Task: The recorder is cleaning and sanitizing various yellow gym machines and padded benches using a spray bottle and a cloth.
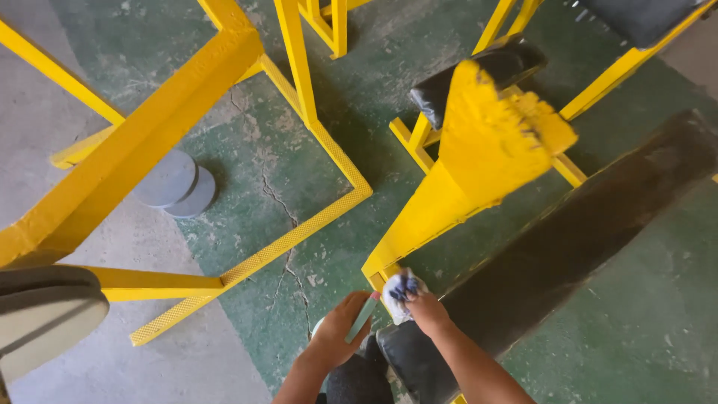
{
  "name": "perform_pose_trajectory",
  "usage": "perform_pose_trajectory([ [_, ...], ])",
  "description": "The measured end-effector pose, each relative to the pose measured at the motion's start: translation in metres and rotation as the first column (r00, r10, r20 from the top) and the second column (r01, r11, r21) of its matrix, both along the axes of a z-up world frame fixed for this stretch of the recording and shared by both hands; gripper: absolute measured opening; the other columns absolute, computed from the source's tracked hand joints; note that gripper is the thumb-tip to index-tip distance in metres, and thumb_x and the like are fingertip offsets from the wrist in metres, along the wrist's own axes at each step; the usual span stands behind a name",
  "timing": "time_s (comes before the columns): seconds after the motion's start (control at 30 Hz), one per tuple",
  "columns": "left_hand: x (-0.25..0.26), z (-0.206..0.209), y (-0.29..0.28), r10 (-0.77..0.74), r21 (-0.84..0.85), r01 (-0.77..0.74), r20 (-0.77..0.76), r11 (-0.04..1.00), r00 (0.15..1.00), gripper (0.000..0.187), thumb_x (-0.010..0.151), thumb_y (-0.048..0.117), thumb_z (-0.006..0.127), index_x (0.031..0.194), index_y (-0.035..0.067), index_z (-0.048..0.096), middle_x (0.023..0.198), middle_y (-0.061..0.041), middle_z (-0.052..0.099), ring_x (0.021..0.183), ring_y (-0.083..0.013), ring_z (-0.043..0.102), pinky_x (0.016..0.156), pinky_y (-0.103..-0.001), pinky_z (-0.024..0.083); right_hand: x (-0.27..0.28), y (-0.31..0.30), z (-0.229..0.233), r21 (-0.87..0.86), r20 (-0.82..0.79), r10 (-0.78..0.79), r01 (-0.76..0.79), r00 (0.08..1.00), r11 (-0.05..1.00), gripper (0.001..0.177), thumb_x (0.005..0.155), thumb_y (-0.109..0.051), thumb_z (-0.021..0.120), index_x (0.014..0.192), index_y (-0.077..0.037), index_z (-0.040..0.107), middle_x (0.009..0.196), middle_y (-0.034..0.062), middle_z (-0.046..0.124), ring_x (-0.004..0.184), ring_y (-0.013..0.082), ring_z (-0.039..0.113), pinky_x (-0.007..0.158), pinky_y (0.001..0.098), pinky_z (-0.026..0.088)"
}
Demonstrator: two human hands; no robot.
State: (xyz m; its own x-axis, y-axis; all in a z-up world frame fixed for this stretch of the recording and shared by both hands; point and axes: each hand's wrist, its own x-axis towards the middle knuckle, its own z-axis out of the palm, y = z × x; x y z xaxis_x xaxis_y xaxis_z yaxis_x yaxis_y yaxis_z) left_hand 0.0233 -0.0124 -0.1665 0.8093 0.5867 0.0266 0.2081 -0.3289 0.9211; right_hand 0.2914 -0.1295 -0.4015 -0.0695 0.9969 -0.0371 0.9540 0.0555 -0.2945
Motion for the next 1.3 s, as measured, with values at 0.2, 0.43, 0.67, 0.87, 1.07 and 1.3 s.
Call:
perform_pose_trajectory([
  [0.2, -0.035, 0.037, -0.010, -0.055, -0.016, 0.054, -0.066, 0.998, 0.996, 0.049, 0.096, 0.025, 0.068, 0.140, 0.007, 0.054, 0.129, -0.017, 0.061, 0.116, -0.0391, 0.062, 0.094, -0.043, 0.052, -0.016, 0.001, 0.002, -0.380, 0.182, -0.304, 0.352, 0.935, 0.855, 0.022, 0.098, -0.023, 0.058, 0.097, -0.009, 0.075, 0.098, 0.0173, 0.074, 0.094, 0.0388, 0.073, 0.081, 0.0518, 0.058],
  [0.43, -0.112, 0.062, -0.036, 0.045, -0.056, -0.053, -0.133, 0.997, 0.990, 0.048, 0.093, 0.031, 0.073, 0.131, 0.007, 0.058, 0.127, -0.018, 0.065, 0.119, -0.0390, 0.061, 0.097, -0.044, 0.049, -0.107, -0.021, 0.080, -0.705, -0.703, -0.597, 0.272, -0.386, 0.655, 0.024, 0.093, -0.011, 0.058, 0.113, 0.001, 0.063, 0.101, 0.0194, 0.067, 0.090, 0.0359, 0.071, 0.073, 0.0527, 0.056],
  [0.67, -0.198, 0.090, -0.044, 0.032, 0.083, -0.027, -0.057, 0.996, 0.998, 0.054, 0.081, 0.026, 0.081, 0.124, 0.003, 0.057, 0.113, -0.022, 0.065, 0.108, -0.0435, 0.061, 0.089, -0.047, 0.050, -0.228, -0.018, 0.217, -0.150, -0.954, -0.200, 0.219, 0.225, 0.964, 0.034, 0.089, -0.003, 0.051, 0.120, -0.002, 0.065, 0.118, 0.0147, 0.070, 0.114, 0.0310, 0.066, 0.099, 0.0445, 0.054],
  [0.87, -0.259, 0.129, -0.056, 0.139, 0.090, -0.135, -0.044, 0.987, 0.989, 0.041, 0.073, 0.010, 0.070, 0.112, 0.003, 0.060, 0.102, -0.021, 0.067, 0.100, -0.0443, 0.064, 0.083, -0.048, 0.053, -0.322, 0.003, 0.340, -0.043, -0.977, -0.079, 0.177, 0.199, 0.983, 0.041, 0.090, -0.001, 0.053, 0.128, -0.003, 0.066, 0.126, 0.0113, 0.070, 0.118, 0.0250, 0.066, 0.102, 0.0399, 0.052],
  [1.07, -0.307, 0.183, -0.062, 0.200, 0.266, -0.245, 0.186, 0.932, 0.962, 0.040, 0.071, 0.008, 0.069, 0.110, 0.001, 0.064, 0.095, -0.023, 0.068, 0.090, -0.0456, 0.064, 0.077, -0.049, 0.054, -0.380, 0.006, 0.391, -0.355, -0.826, -0.304, 0.019, -0.475, 0.935, 0.035, 0.093, -0.012, 0.059, 0.126, -0.003, 0.065, 0.118, 0.0089, 0.071, 0.110, 0.0214, 0.067, 0.096, 0.0383, 0.053],
  [1.3, -0.336, 0.192, -0.052, 0.270, 0.391, -0.267, 0.049, 0.881, 0.962, 0.023, 0.069, 0.009, 0.068, 0.092, 0.004, 0.069, 0.085, -0.019, 0.071, 0.079, -0.0432, 0.068, 0.069, -0.047, 0.057, -0.438, 0.009, 0.422, -0.276, -0.744, -0.201, 0.018, -0.638, 0.961, 0.037, 0.088, -0.019, 0.061, 0.120, -0.001, 0.064, 0.114, 0.0114, 0.073, 0.107, 0.0266, 0.068, 0.101, 0.0408, 0.051],
])
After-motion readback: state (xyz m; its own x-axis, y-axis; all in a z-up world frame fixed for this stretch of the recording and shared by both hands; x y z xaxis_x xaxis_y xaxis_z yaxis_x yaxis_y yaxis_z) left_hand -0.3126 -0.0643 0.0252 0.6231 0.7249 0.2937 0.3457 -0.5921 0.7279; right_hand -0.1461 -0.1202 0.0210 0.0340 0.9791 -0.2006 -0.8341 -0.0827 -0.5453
